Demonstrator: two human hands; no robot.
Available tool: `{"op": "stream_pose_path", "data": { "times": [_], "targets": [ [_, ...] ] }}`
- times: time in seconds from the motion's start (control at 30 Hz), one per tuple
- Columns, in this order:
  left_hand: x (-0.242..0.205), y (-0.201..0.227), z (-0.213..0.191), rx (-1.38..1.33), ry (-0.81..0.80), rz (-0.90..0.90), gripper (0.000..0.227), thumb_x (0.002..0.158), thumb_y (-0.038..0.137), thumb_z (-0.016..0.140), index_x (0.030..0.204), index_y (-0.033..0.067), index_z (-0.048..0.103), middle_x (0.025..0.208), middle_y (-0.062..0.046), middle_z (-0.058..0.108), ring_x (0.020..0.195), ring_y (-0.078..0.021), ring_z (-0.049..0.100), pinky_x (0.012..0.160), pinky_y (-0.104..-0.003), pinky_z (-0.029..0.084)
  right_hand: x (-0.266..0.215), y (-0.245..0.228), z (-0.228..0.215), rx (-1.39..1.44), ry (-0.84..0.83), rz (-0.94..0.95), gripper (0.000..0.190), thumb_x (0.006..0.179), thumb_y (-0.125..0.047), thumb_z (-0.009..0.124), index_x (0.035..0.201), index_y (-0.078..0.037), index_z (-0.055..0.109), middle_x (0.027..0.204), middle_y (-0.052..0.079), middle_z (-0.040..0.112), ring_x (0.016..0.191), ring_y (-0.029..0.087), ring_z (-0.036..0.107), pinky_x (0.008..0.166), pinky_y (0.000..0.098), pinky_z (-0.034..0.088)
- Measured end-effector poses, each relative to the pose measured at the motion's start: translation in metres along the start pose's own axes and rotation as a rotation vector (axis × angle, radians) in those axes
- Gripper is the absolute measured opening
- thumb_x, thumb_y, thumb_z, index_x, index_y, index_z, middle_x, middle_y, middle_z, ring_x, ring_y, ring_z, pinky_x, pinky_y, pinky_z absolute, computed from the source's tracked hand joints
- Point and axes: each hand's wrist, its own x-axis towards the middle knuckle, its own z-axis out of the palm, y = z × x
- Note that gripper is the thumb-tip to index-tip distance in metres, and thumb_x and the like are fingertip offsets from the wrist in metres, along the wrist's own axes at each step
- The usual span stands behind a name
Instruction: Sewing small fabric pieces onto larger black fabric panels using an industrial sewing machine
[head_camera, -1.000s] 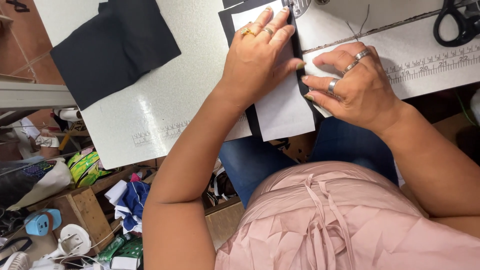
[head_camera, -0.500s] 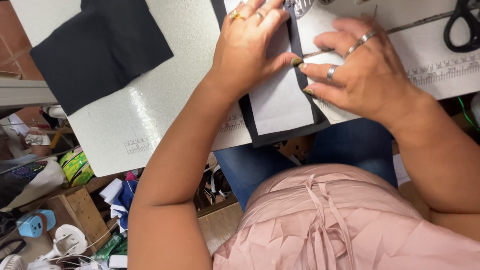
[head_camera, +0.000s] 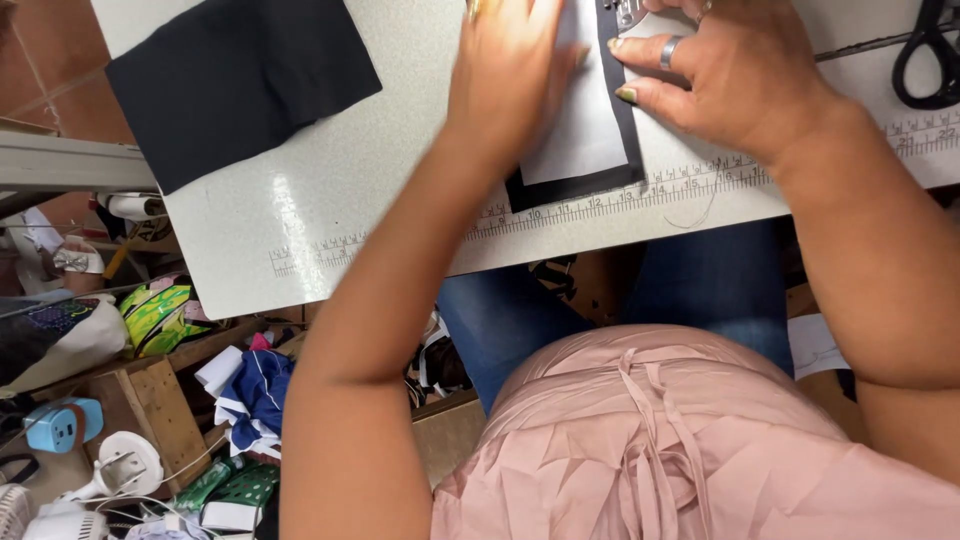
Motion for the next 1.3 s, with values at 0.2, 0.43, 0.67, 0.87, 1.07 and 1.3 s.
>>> {"op": "stream_pose_path", "data": {
  "times": [0.2, 0.43, 0.67, 0.87, 1.07, 1.3],
  "targets": [
    [-0.078, 0.038, -0.041, -0.079, -0.308, -0.099, 0.07, 0.079, 0.041, 0.083, 0.131, 0.0096, 0.047, 0.146, -0.012, 0.033, 0.137, -0.0389, 0.026, 0.106, -0.059, 0.034, -0.011, -0.01, 0.009, 0.062, 0.05, 0.03, 0.036, 0.091, -0.032, 0.072, 0.125, -0.02, 0.076, 0.126, 0.009, 0.066, 0.109, 0.028, 0.061, 0.087, 0.0394, 0.047],
    [-0.083, 0.03, -0.038, 0.085, -0.329, 0.056, 0.069, 0.087, 0.05, 0.073, 0.141, 0.0199, 0.043, 0.149, -0.001, 0.032, 0.139, -0.0338, 0.025, 0.109, -0.051, 0.035, -0.032, -0.045, -0.013, 0.306, 0.262, 0.102, 0.018, 0.093, 0.004, 0.069, 0.11, 0.003, 0.076, 0.103, 0.017, 0.066, 0.094, 0.034, 0.056, 0.087, 0.0417, 0.047],
    [-0.067, 0.031, -0.049, 0.081, -0.308, 0.093, 0.049, 0.087, 0.043, 0.066, 0.128, 0.0167, 0.055, 0.134, -0.006, 0.052, 0.126, -0.0362, 0.039, 0.097, -0.058, 0.037, -0.035, -0.065, -0.025, 0.363, 0.226, 0.07, 0.023, 0.083, 0.002, 0.065, 0.102, -0.002, 0.077, 0.103, 0.012, 0.066, 0.098, 0.032, 0.055, 0.089, 0.0399, 0.045],
    [-0.041, 0.015, -0.021, -0.105, -0.072, 0.38, 0.01, 0.097, 0.007, 0.055, 0.094, 0.0015, 0.063, 0.125, -0.016, 0.056, 0.114, -0.0267, 0.059, 0.093, -0.035, 0.05, -0.033, -0.074, -0.032, 0.206, 0.23, 0.015, 0.025, 0.081, -0.002, 0.066, 0.103, -0.006, 0.076, 0.107, 0.008, 0.068, 0.1, 0.029, 0.059, 0.097, 0.0439, 0.042],
    [-0.036, 0.015, -0.024, 0.101, -0.154, 0.445, 0.043, 0.088, 0.009, 0.06, 0.128, 0.0241, 0.058, 0.135, 0.006, 0.052, 0.109, -0.0251, 0.05, 0.074, -0.036, 0.041, -0.044, -0.078, -0.036, 0.117, 0.136, -0.012, 0.022, 0.088, -0.012, 0.066, 0.108, -0.01, 0.075, 0.111, 0.006, 0.071, 0.105, 0.029, 0.063, 0.108, 0.0468, 0.036],
    [-0.034, 0.012, -0.026, 0.023, -0.137, 0.437, 0.046, 0.086, 0.005, 0.065, 0.128, 0.0253, 0.06, 0.136, 0.004, 0.051, 0.109, -0.0246, 0.052, 0.073, -0.037, 0.04, -0.046, -0.055, -0.029, 0.431, 0.166, 0.056, 0.037, 0.078, 0.015, 0.059, 0.11, 0.002, 0.072, 0.113, 0.017, 0.063, 0.103, 0.036, 0.054, 0.095, 0.0446, 0.045]
  ]
}}
